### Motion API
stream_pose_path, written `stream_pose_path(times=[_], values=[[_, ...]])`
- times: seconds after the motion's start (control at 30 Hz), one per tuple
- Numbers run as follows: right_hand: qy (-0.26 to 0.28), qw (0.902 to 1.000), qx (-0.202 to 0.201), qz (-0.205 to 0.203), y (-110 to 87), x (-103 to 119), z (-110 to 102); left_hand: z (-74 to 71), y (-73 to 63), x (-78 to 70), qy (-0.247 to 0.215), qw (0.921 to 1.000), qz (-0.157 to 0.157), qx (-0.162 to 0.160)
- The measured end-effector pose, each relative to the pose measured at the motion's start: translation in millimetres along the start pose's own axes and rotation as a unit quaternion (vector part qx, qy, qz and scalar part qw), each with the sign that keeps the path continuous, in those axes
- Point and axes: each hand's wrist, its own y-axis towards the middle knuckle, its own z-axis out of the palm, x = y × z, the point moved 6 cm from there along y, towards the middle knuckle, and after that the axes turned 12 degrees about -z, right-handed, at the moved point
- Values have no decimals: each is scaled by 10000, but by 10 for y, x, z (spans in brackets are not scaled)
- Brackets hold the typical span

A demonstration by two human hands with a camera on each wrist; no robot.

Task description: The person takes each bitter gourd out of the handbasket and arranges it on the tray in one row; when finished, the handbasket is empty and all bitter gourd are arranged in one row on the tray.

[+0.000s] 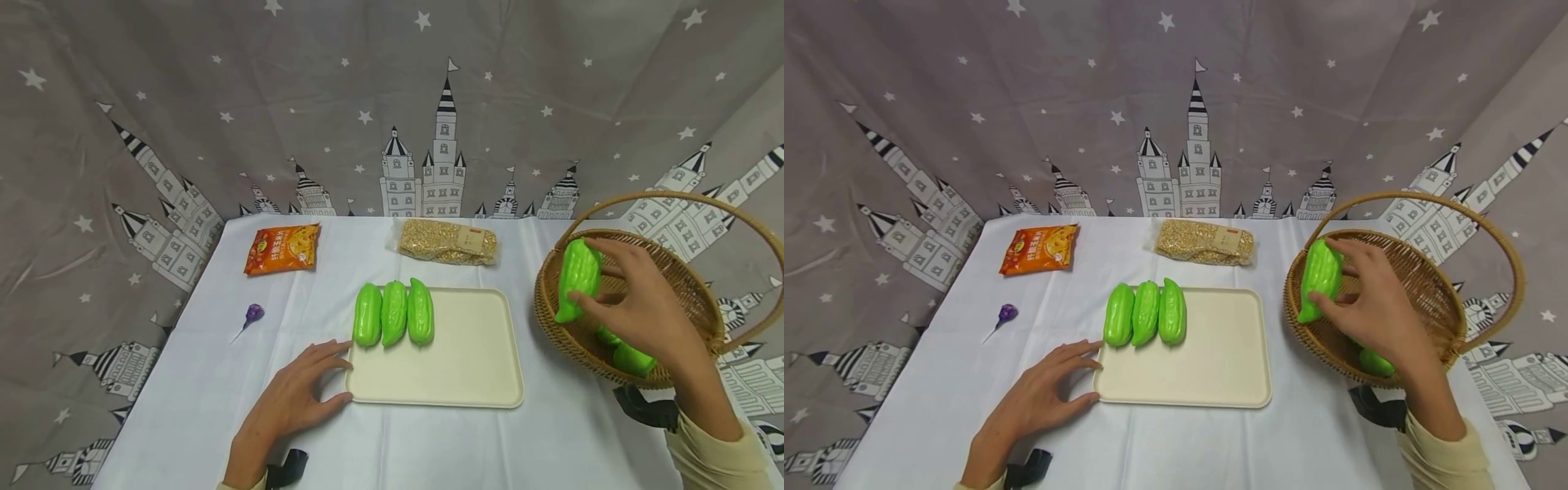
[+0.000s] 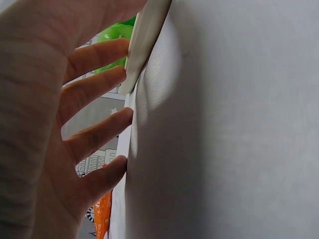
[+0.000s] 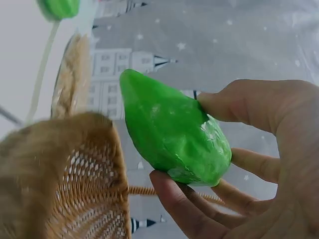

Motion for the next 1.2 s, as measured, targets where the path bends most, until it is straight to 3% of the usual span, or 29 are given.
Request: stream_pose_path(times=[0.33,0.6,0.83,1.2], values=[[1098,9937,-194,-142,22,294,402,15,-8,9,28,10000,-76,23],[809,9959,98,-386,114,407,721,6,3,-7,43,10000,-72,27],[1621,9849,605,-27,209,351,1117,-1,0,-6,15,10000,-90,14],[1997,9749,969,196,290,244,1596,-11,-1,-17,1,10000,-72,13]])
